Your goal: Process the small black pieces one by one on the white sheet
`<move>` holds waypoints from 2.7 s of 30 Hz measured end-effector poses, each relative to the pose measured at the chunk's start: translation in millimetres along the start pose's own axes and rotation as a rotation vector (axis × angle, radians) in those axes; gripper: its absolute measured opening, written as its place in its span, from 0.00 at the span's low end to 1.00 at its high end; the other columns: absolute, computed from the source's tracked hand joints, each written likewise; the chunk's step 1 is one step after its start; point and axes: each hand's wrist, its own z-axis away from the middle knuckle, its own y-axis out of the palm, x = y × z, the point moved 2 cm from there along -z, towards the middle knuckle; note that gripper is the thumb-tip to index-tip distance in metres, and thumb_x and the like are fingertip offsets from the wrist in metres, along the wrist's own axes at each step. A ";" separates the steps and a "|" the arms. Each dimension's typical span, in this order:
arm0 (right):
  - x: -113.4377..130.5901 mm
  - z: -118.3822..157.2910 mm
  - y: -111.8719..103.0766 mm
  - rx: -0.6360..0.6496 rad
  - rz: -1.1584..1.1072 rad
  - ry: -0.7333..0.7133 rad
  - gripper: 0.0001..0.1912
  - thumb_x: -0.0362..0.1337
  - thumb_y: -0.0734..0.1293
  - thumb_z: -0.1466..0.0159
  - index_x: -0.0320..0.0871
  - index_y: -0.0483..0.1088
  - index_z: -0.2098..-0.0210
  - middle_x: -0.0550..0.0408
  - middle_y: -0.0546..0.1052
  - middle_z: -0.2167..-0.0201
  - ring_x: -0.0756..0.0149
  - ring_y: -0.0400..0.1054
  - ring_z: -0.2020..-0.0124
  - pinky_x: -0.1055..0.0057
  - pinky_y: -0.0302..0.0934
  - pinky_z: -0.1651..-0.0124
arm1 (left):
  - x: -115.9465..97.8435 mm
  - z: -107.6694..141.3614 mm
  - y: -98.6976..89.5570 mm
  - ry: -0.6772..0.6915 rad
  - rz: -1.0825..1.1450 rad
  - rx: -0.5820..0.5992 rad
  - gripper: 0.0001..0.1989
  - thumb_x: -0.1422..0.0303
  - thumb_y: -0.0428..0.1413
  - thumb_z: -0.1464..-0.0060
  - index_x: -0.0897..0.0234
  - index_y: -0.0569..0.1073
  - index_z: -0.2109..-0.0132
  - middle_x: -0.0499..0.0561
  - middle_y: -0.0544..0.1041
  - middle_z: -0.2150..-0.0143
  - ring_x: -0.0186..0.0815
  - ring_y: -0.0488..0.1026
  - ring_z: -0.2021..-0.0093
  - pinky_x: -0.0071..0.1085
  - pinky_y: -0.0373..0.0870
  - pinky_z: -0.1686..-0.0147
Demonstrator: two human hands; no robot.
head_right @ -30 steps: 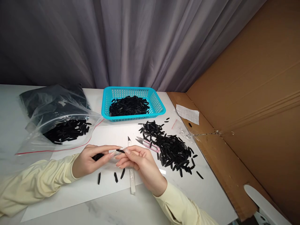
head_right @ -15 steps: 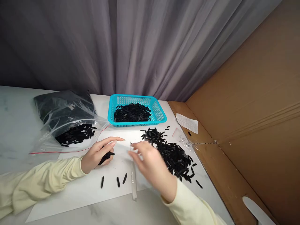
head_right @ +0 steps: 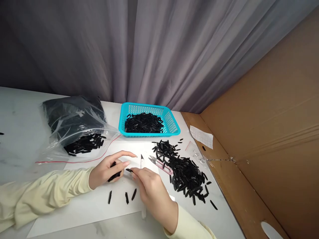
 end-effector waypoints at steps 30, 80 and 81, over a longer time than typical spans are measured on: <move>-6.5 9.5 5.3 -0.041 -0.682 0.457 0.16 0.43 0.58 0.34 0.39 0.70 0.68 0.52 0.76 0.74 0.69 0.69 0.76 0.72 0.65 0.70 | 5.3 11.3 -2.0 0.411 -0.471 0.041 0.17 0.69 0.49 0.41 0.73 0.74 0.49 0.41 0.59 0.88 0.25 0.47 0.86 0.22 0.48 0.88; -9.3 -48.8 -15.6 -0.030 0.262 -0.068 0.24 0.26 0.54 0.35 0.41 0.56 0.40 0.42 0.64 0.43 0.54 0.55 0.40 0.49 0.57 0.42 | -1.6 -5.0 -6.3 -0.053 -0.016 -0.100 0.26 0.59 0.49 0.46 0.74 0.66 0.46 0.38 0.57 0.88 0.26 0.53 0.88 0.23 0.48 0.85; -7.7 -44.9 -13.5 -0.023 0.256 -0.073 0.23 0.25 0.54 0.35 0.41 0.57 0.41 0.42 0.65 0.43 0.54 0.56 0.40 0.50 0.58 0.42 | -1.3 -5.6 -6.5 -0.063 -0.010 -0.108 0.25 0.59 0.49 0.47 0.74 0.66 0.47 0.38 0.57 0.88 0.26 0.53 0.88 0.22 0.47 0.86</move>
